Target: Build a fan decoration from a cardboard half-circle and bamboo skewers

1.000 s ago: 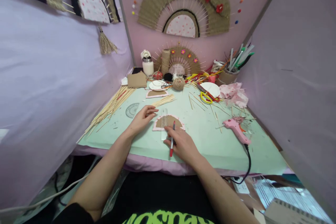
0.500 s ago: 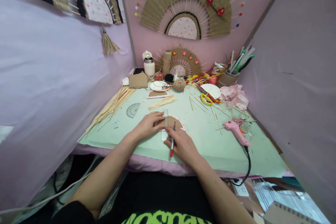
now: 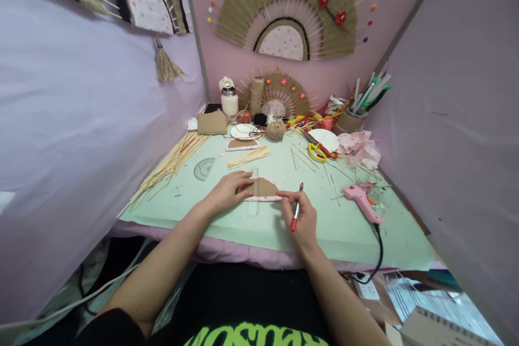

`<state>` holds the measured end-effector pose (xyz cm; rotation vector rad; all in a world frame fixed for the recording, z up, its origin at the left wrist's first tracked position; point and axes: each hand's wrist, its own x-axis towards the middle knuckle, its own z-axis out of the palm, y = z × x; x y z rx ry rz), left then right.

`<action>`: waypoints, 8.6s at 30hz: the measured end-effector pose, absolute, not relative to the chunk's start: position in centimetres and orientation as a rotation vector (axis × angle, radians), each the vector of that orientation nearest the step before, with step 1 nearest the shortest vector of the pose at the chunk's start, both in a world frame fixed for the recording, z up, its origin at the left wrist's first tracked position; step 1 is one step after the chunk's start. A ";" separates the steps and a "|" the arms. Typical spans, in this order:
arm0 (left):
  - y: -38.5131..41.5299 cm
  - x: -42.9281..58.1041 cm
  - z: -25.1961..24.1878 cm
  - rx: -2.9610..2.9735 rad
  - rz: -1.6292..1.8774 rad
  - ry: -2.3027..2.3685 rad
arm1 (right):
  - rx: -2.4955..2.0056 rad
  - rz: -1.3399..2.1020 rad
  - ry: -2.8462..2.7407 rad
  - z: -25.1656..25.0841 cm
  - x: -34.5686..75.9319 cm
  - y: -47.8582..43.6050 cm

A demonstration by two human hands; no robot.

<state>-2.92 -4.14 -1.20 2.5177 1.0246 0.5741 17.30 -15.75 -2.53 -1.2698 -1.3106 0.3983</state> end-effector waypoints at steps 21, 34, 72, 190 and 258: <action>-4.5 -2.5 0.4 2.591 0.479 1.007 | -1.205 0.265 -1.847 -2.8 16.9 -15.4; -4.0 -2.7 0.3 2.453 0.473 1.063 | -1.228 0.116 -2.124 -3.5 16.4 -15.0; -3.8 -1.8 0.7 2.467 0.449 1.043 | -1.208 0.192 -2.111 -3.3 16.6 -15.0; -4.5 -1.4 1.2 2.613 0.283 1.075 | -1.511 0.799 -1.420 -1.1 17.2 -5.2; -6.6 -1.5 0.6 2.271 0.466 1.852 | -1.346 0.728 -1.165 -1.0 18.8 -5.5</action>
